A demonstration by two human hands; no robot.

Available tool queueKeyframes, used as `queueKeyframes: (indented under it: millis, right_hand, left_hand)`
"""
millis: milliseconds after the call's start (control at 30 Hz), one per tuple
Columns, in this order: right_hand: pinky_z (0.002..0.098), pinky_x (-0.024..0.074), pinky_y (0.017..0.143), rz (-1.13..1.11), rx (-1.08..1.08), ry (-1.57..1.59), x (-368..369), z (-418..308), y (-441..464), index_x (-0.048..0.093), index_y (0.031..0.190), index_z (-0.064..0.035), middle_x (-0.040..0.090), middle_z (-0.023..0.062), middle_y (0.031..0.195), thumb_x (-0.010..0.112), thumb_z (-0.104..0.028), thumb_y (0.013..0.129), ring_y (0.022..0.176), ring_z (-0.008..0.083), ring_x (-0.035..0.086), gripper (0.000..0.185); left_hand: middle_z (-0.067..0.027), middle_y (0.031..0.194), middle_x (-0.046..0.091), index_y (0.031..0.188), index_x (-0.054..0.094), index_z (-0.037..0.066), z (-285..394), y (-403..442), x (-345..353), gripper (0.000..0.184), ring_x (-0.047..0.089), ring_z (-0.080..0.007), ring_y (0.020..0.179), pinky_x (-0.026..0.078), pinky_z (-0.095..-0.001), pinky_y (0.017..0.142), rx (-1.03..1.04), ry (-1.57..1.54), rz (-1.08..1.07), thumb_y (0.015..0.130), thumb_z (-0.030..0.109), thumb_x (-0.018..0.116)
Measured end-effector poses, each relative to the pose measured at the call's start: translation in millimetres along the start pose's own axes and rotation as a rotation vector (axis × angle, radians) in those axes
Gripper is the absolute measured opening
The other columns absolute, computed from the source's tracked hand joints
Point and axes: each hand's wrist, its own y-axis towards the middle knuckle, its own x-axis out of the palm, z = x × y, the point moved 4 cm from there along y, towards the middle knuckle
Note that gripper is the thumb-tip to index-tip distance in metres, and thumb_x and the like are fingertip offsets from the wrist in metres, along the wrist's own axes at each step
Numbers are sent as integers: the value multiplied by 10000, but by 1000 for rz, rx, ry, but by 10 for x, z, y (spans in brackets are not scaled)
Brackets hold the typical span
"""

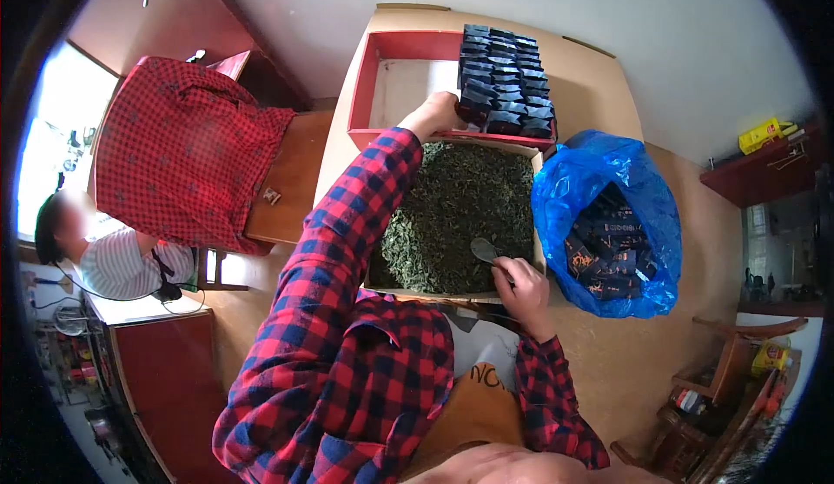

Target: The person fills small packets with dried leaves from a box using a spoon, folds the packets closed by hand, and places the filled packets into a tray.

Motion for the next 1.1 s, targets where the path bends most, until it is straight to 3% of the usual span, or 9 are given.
queueKeyframes:
  millis: [133,300,633,767,900,967,1033,1067,1100]
  right_hand:
    - [414,543,660,2,13,1,-18,-15,15,730,1050,-86,709,123,904,741,-116,929,795,337,705,126]
    - [409,550,669,7,24,23,-28,-26,27,732,1050,-79,720,122,919,737,-113,932,799,331,712,124]
    - [352,555,669,59,41,121,-57,-32,11,753,1034,-64,730,105,897,738,-62,927,757,257,718,108]
    - [334,552,651,60,66,160,-32,21,-21,750,1040,-55,730,98,896,738,-51,927,735,246,718,114]
    - [336,563,686,74,-28,84,-1,47,-44,744,1044,-51,726,115,912,739,-96,935,769,256,722,118]
    - [355,572,713,-2,110,124,-19,15,-35,744,1051,-51,733,122,936,735,-112,941,796,275,731,126]
    - [372,577,734,-14,140,127,19,57,-52,747,1055,-57,748,127,976,715,-149,960,851,291,741,136]
    - [379,578,740,-10,115,112,39,92,-65,749,1055,-64,751,128,985,706,-162,966,865,295,741,140]
    - [421,577,754,-9,61,44,32,80,-66,744,1044,-116,754,91,998,680,-236,982,894,310,730,150]
  left_hand:
    - [-224,995,770,1140,765,30,120,-82,-65,592,742,-379,992,585,-434,906,-83,116,-80,701,399,915]
    - [-234,1179,737,1180,752,17,247,-223,-229,445,705,-386,1118,556,-433,981,-54,-29,-105,788,219,811]
    - [-205,1049,772,1276,692,20,35,-430,-324,426,741,-375,1002,585,-432,923,14,-13,37,885,188,721]
    - [-234,1080,749,1236,697,-7,694,-1151,-866,362,736,-391,977,583,-454,883,309,-4,183,926,177,723]
    - [-175,1125,736,1250,709,18,1501,-2138,-1377,317,714,-375,991,582,-413,882,627,-215,30,947,107,721]
    - [-150,1117,742,1216,710,-7,1871,-2721,-1585,303,715,-331,1025,576,-410,908,848,-159,-44,922,67,721]
    - [-165,1099,736,1165,709,-31,2074,-3285,-1747,283,721,-321,1005,591,-451,890,1229,-158,-111,894,50,725]
    - [-198,1088,736,1118,714,-27,2206,-3552,-1837,269,732,-327,989,610,-478,859,1178,-289,-294,869,72,736]
    - [-211,1071,743,1079,716,-22,2332,-3811,-2043,281,744,-351,974,628,-443,824,1344,-169,-287,827,96,758]
